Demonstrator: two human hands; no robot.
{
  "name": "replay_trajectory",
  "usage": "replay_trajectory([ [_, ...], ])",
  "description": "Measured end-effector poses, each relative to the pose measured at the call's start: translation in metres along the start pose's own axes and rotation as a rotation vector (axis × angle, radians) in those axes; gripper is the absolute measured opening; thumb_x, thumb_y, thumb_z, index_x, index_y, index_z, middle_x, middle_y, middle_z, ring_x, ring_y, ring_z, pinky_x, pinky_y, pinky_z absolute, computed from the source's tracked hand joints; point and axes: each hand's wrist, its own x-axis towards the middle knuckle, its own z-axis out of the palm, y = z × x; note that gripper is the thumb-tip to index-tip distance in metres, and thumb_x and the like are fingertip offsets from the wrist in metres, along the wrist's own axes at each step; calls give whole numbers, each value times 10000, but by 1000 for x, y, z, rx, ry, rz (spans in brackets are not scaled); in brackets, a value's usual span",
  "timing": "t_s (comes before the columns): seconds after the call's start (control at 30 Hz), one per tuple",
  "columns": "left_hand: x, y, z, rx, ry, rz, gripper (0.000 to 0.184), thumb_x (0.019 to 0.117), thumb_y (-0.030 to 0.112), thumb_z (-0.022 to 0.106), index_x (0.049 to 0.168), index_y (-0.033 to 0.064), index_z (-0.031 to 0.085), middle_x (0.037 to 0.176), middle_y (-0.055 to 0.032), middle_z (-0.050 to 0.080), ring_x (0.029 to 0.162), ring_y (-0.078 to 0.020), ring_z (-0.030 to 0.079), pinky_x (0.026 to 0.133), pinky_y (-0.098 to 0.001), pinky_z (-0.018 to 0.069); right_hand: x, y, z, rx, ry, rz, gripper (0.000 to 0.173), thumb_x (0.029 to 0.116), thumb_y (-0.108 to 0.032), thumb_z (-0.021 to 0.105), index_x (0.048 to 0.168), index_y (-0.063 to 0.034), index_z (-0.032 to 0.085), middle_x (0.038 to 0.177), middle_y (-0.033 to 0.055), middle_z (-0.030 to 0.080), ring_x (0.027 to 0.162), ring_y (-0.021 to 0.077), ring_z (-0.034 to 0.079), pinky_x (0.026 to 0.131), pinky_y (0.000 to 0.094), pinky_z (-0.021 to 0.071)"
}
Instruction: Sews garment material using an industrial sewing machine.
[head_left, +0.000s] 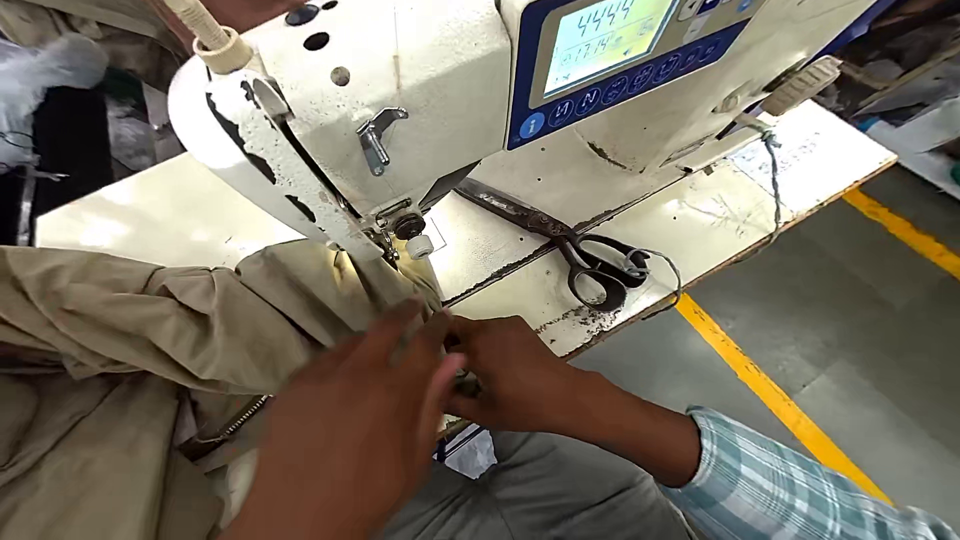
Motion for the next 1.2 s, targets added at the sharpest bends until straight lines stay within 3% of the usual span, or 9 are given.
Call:
replay_trajectory([
  [0.17, 36, -11, 45, 199, -86, -116, 489, 995, 479, 595, 789, 47, 697, 720, -120, 638, 579, -328, 656, 466, -509, 506, -4, -2, -7, -8, -70, 19, 360, 895, -501, 750, 955, -147, 759, 954, 3, 646, 778, 125, 639, 613, 359, 527],
  [0.27, 37, -10, 24, 255, -298, -135, 371, 822, 382, 836, 994, 70, 733, 824, -115, 675, 642, -330, 677, 521, -517, 538, -1, -6, -13, 6, -147, 52, 325, 916, -457, 746, 1076, -176, 772, 980, 9, 636, 795, 141, 636, 629, 369, 522],
  [0.37, 48, -24, 7, 316, -461, -192, 433, 857, 415, 786, 1175, 124, 738, 908, -122, 725, 749, -361, 705, 598, -555, 550, 3, -7, -13, -8, -176, 55, 352, 910, -498, 742, 1096, -200, 763, 953, -12, 620, 760, 120, 621, 607, 347, 511],
  [0.53, 44, -13, 23, 280, -88, 4, 120, 886, 102, 645, 788, 41, 679, 678, -107, 600, 532, -305, 619, 414, -447, 452, -3, 4, -14, 150, -71, 14, 533, 996, -608, 558, 788, -139, 704, 812, -19, 583, 643, 96, 559, 530, 313, 447],
  [0.63, 34, -18, 45, 27, 65, -126, 194, 883, 244, 656, 886, 80, 759, 769, -88, 670, 640, -301, 672, 515, -521, 521, -4, 7, -22, 295, 149, 102, 430, 1092, -432, 459, 862, -142, 679, 727, -38, 569, 599, 83, 537, 513, 301, 447],
  [0.7, 29, -19, 52, -68, 83, -188, 194, 875, 246, 696, 976, 110, 790, 869, -83, 723, 730, -298, 705, 590, -541, 547, 3, 5, -23, 122, 328, 178, 216, 1010, -340, 600, 1038, -160, 717, 821, -37, 625, 600, 88, 567, 490, 299, 484],
  [0.77, 27, -16, 56, -113, 101, -204, 228, 880, 202, 675, 1044, 100, 796, 886, -93, 723, 736, -299, 701, 595, -535, 545, 16, -2, -26, -95, 303, 250, 363, 883, -411, 746, 1104, -130, 686, 902, 13, 633, 648, 158, 616, 500, 356, 498],
  [0.93, 32, -12, 65, -209, 119, -224, 414, 857, 225, 565, 1206, 132, 767, 906, -55, 704, 715, -219, 658, 576, -463, 515, 47, -3, -32, -298, 179, 289, 231, 992, -271, 608, 852, -91, 641, 721, 69, 595, 640, 256, 636, 494, 420, 453],
  [1.2, 26, -19, 76, -317, 154, -252, 409, 849, 241, 629, 1233, 172, 750, 1301, -38, 677, 1027, -208, 701, 728, -468, 578, 49, 19, -34, -163, 115, 336, 287, 1054, -324, 504, 906, -125, 650, 678, 24, 577, 644, 213, 624, 533, 415, 461],
])
